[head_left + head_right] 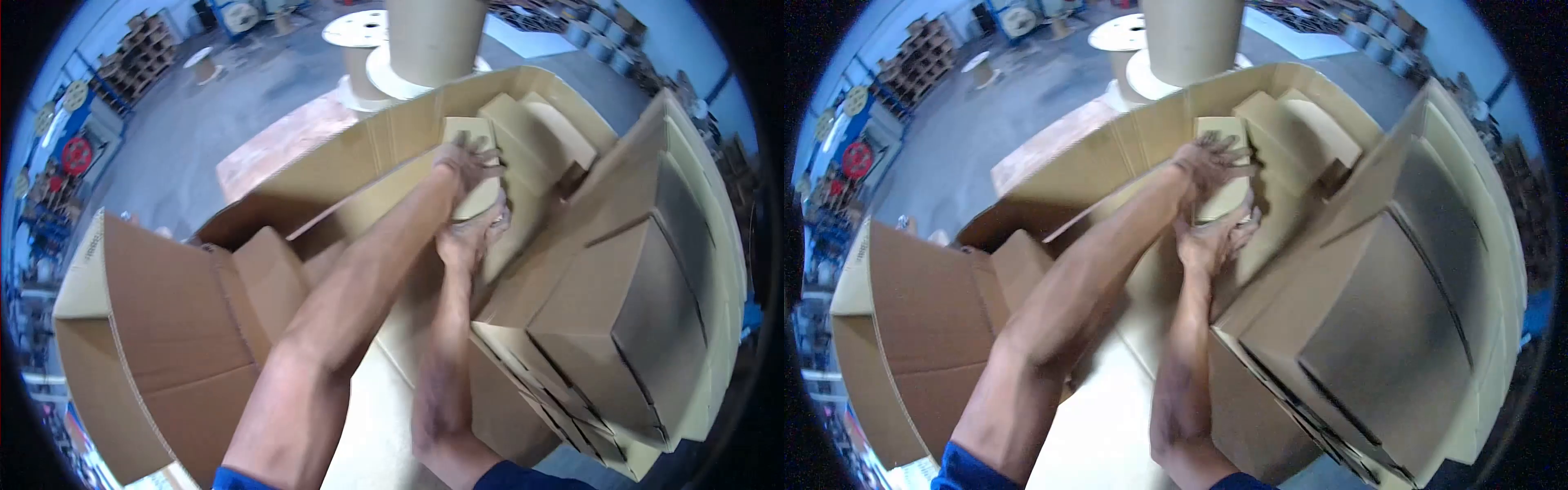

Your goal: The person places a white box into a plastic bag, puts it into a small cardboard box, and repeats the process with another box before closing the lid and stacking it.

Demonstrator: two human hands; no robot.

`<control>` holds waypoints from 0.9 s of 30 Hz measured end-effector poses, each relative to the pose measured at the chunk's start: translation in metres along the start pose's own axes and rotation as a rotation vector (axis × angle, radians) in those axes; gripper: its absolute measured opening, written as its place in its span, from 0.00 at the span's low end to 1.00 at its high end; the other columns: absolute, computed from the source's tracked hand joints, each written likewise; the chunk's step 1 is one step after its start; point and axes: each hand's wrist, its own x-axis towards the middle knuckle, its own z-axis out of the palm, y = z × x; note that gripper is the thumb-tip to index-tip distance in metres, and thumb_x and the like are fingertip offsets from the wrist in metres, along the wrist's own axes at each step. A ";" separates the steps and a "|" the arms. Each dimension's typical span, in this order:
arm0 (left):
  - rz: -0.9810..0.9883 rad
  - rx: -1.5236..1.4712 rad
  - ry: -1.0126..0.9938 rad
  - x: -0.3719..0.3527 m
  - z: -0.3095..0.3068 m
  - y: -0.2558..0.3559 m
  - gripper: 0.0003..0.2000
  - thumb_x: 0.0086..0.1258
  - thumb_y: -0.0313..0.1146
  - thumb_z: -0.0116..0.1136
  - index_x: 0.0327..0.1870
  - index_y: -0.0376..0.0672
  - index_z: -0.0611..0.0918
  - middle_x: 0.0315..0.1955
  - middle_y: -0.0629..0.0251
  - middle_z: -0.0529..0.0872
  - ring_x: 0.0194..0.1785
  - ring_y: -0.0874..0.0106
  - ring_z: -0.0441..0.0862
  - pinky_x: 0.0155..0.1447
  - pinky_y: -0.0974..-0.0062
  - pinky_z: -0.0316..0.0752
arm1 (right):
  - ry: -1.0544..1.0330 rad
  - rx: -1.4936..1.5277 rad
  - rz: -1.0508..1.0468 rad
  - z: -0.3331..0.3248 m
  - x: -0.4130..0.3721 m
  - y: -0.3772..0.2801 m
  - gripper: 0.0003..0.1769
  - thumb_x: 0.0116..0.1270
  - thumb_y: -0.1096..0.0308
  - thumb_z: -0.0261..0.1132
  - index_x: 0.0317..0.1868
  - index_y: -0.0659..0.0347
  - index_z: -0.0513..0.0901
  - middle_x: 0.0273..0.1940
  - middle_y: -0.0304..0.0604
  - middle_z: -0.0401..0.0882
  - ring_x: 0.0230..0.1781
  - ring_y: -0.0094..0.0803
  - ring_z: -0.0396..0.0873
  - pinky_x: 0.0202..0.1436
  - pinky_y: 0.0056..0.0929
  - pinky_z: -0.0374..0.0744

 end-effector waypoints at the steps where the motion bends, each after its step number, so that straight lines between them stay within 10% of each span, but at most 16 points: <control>1: 0.006 -0.006 0.022 -0.007 0.004 -0.004 0.35 0.74 0.48 0.55 0.82 0.76 0.58 0.86 0.82 0.50 0.88 0.66 0.45 0.89 0.50 0.39 | 0.068 0.012 -0.071 0.011 -0.003 0.007 0.68 0.43 0.57 0.88 0.81 0.51 0.54 0.77 0.60 0.54 0.74 0.62 0.59 0.76 0.57 0.64; 2: 0.006 -0.024 0.042 -0.014 0.007 -0.004 0.47 0.66 0.43 0.70 0.84 0.75 0.54 0.86 0.78 0.49 0.88 0.63 0.45 0.89 0.52 0.40 | 0.131 0.020 -0.140 0.019 -0.008 0.014 0.66 0.42 0.61 0.87 0.79 0.53 0.56 0.76 0.59 0.55 0.71 0.61 0.62 0.76 0.52 0.66; 7: -0.249 -0.325 0.004 -0.089 0.015 0.016 0.42 0.66 0.39 0.70 0.81 0.73 0.62 0.86 0.71 0.50 0.86 0.52 0.51 0.84 0.46 0.54 | -0.085 0.202 -0.112 -0.008 -0.064 -0.007 0.60 0.48 0.73 0.82 0.80 0.51 0.58 0.66 0.62 0.65 0.71 0.61 0.64 0.75 0.54 0.67; 10: -0.470 -0.509 -0.075 -0.164 0.015 0.041 0.39 0.70 0.37 0.65 0.82 0.67 0.62 0.86 0.65 0.49 0.84 0.47 0.53 0.82 0.43 0.58 | -0.269 0.437 -0.143 -0.005 -0.104 0.013 0.44 0.67 0.63 0.74 0.79 0.52 0.61 0.67 0.55 0.65 0.73 0.54 0.64 0.76 0.52 0.66; 12: -0.628 -0.646 -0.153 -0.204 0.004 0.053 0.35 0.72 0.35 0.60 0.81 0.57 0.64 0.86 0.63 0.47 0.85 0.45 0.50 0.84 0.42 0.52 | -0.496 0.918 0.435 -0.028 -0.133 -0.019 0.29 0.84 0.52 0.53 0.78 0.53 0.64 0.66 0.47 0.65 0.76 0.46 0.62 0.78 0.48 0.66; 14: -0.764 -0.554 -0.103 -0.234 0.020 0.067 0.31 0.73 0.39 0.57 0.79 0.53 0.68 0.85 0.57 0.50 0.86 0.48 0.47 0.86 0.41 0.43 | -0.692 1.001 0.259 -0.023 -0.169 -0.009 0.31 0.88 0.45 0.37 0.79 0.55 0.64 0.69 0.43 0.62 0.78 0.41 0.60 0.79 0.44 0.66; 17: -0.879 -0.589 -0.007 -0.268 0.035 0.079 0.29 0.75 0.47 0.57 0.78 0.58 0.72 0.85 0.57 0.53 0.86 0.46 0.46 0.82 0.28 0.35 | -0.939 0.694 0.036 -0.044 -0.179 -0.001 0.48 0.73 0.62 0.65 0.85 0.52 0.45 0.75 0.53 0.55 0.80 0.50 0.56 0.81 0.48 0.64; 19: -0.893 -0.643 0.185 -0.287 0.047 0.087 0.28 0.76 0.50 0.56 0.77 0.60 0.74 0.84 0.55 0.55 0.85 0.43 0.48 0.81 0.28 0.34 | -0.958 -0.071 -0.441 -0.090 -0.157 -0.035 0.64 0.48 0.79 0.75 0.83 0.58 0.47 0.72 0.59 0.61 0.79 0.61 0.55 0.84 0.53 0.59; 22: -0.933 -0.665 0.413 -0.290 0.061 0.104 0.28 0.75 0.54 0.58 0.75 0.63 0.76 0.83 0.54 0.57 0.84 0.39 0.50 0.79 0.24 0.34 | -0.397 0.045 -0.535 -0.063 -0.084 -0.044 0.36 0.56 0.78 0.66 0.69 0.66 0.71 0.65 0.61 0.73 0.71 0.58 0.67 0.77 0.51 0.65; 27: -0.948 -0.633 0.512 -0.291 0.066 0.111 0.31 0.73 0.62 0.59 0.75 0.67 0.75 0.83 0.58 0.56 0.83 0.39 0.50 0.76 0.19 0.37 | -0.097 -0.137 -0.024 0.027 0.052 -0.149 0.33 0.65 0.66 0.70 0.69 0.61 0.70 0.69 0.57 0.69 0.72 0.58 0.66 0.73 0.57 0.68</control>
